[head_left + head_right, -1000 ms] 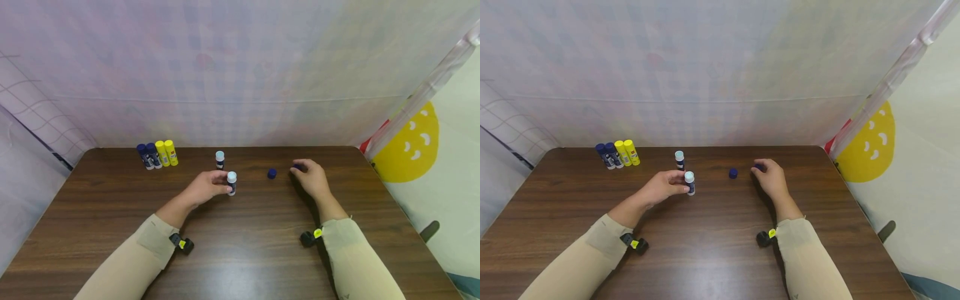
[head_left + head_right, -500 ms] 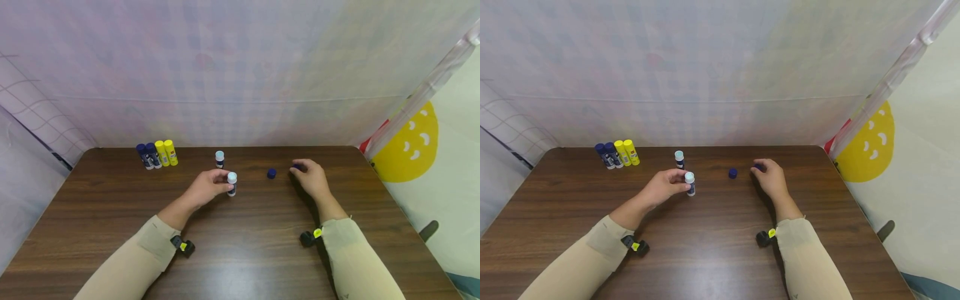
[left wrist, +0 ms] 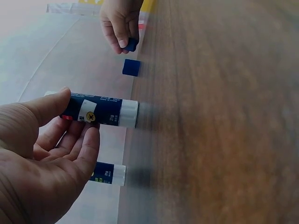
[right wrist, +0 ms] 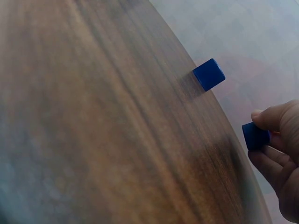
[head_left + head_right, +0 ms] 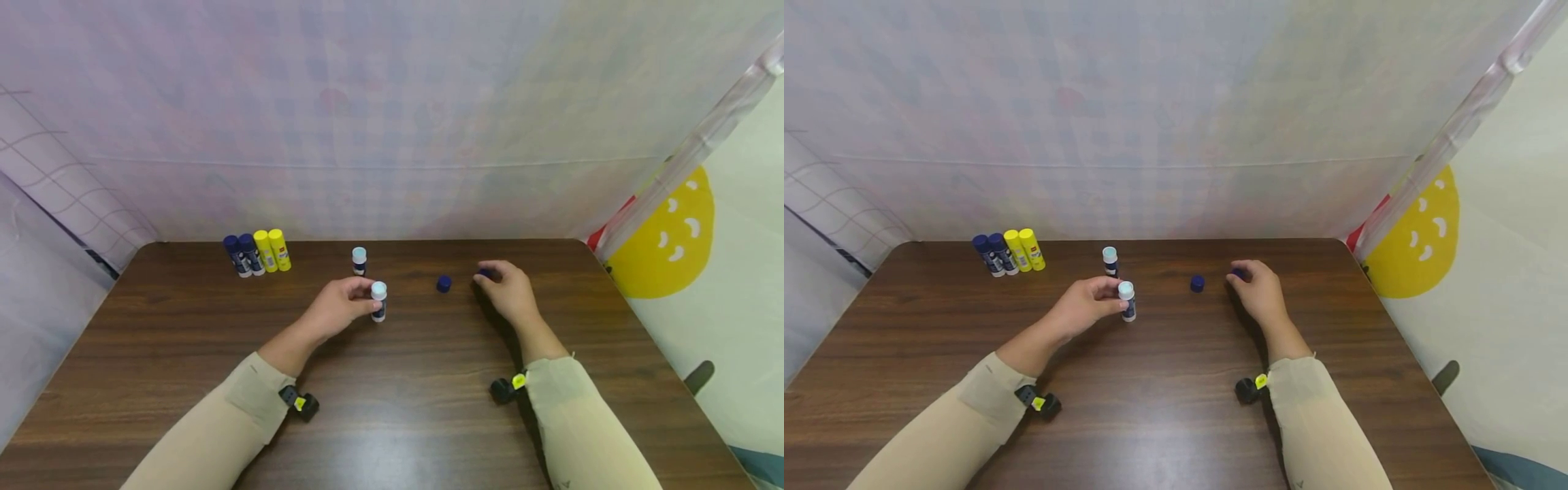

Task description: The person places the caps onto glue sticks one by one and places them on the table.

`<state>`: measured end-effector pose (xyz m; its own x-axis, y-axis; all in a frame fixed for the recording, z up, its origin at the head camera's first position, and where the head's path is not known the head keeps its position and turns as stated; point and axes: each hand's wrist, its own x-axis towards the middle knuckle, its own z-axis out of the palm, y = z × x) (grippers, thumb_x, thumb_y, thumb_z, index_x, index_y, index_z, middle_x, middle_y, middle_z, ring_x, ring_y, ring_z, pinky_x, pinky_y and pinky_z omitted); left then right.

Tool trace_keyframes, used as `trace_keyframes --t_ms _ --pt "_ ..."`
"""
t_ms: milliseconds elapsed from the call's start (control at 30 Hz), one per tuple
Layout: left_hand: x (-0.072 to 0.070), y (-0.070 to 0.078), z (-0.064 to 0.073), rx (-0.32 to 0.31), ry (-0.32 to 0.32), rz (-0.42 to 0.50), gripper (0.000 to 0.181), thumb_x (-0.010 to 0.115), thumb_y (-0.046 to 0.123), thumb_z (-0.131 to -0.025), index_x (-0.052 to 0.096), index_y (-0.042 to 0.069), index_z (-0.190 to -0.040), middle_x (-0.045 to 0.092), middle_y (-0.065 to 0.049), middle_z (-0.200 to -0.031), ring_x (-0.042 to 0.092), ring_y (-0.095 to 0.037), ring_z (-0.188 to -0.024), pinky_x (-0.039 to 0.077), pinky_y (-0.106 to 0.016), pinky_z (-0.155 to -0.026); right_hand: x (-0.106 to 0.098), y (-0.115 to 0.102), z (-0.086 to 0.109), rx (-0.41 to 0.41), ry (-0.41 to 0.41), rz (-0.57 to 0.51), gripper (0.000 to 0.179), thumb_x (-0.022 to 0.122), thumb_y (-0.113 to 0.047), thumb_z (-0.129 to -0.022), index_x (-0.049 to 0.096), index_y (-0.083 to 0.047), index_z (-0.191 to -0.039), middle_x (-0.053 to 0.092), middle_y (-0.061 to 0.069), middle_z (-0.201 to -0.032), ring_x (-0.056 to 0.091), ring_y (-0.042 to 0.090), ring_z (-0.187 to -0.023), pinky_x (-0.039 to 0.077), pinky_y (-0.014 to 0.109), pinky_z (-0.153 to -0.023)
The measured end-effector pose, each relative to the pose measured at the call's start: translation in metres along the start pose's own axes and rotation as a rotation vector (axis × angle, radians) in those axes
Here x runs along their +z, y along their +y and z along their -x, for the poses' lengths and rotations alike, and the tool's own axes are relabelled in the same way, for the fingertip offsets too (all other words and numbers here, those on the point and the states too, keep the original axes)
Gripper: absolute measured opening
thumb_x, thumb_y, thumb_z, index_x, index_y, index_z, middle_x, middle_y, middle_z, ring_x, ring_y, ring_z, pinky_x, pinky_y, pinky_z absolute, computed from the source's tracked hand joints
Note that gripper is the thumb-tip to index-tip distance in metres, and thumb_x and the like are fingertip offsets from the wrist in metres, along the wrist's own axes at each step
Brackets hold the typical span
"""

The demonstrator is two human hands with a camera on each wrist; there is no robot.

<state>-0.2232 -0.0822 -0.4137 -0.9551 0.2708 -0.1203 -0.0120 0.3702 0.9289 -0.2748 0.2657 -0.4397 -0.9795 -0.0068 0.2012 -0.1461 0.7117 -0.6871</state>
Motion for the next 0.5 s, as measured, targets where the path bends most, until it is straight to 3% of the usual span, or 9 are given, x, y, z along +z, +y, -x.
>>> trace_keyframes --t_ms 500 --pt "-0.0035 0.0044 0.001 0.0 0.014 0.017 0.038 0.077 0.022 -0.096 0.068 0.012 -0.132 0.072 -0.007 -0.13 0.066 -0.025 -0.124 0.056 -0.044 -0.103 -0.0001 -0.0009 0.0003 0.011 -0.007 0.0 0.033 0.07 -0.013 -0.1 0.068 0.004 -0.128 0.066 0.026 -0.133 0.064 0.043 -0.121 0.051 0.056 -0.104"
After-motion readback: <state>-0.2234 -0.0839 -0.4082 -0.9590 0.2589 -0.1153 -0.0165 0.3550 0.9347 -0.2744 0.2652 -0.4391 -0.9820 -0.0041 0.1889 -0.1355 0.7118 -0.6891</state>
